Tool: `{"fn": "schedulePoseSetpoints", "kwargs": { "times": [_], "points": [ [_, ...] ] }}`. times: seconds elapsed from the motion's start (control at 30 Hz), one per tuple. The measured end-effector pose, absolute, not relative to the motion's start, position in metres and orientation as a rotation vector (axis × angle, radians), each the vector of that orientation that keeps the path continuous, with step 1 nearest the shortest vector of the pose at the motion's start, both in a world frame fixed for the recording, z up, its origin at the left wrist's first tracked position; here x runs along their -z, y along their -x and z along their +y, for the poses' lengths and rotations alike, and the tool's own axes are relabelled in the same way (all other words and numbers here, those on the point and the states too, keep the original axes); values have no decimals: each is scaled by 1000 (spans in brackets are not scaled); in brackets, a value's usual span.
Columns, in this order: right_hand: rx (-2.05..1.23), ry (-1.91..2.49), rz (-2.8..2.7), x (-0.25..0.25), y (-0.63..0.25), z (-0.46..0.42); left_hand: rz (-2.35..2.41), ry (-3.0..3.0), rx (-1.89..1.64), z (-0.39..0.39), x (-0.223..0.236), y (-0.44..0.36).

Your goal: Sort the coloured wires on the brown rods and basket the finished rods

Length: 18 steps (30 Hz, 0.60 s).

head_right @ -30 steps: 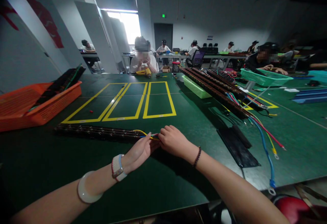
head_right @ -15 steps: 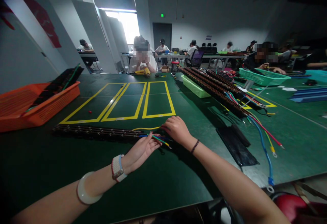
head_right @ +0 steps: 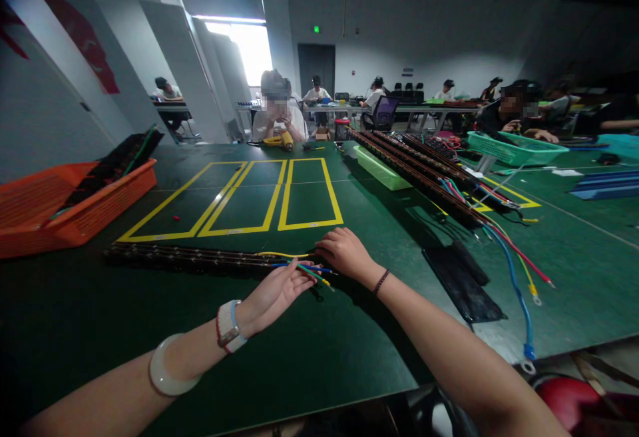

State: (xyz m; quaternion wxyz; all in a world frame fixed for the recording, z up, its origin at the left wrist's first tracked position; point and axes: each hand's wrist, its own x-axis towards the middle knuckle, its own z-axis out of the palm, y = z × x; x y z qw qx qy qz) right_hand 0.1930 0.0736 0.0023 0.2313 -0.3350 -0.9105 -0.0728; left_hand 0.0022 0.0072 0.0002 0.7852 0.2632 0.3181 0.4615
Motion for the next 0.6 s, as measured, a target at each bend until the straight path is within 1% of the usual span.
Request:
{"fn": "schedulePoseSetpoints", "kwargs": {
  "times": [0.1,0.33,0.47,0.6],
  "points": [
    [155,777,-2475,-10,-204,63,645,-593,-980,7,-1,-1],
    [329,450,-2759,-29,-197,39,663,-591,-966,5,-5,-4],
    [318,526,-2848,-26,-190,39,609,-633,-977,6,-1,-3],
    [214,671,-2781,-22,-194,42,614,-647,-991,7,4,-2]
  ]
}}
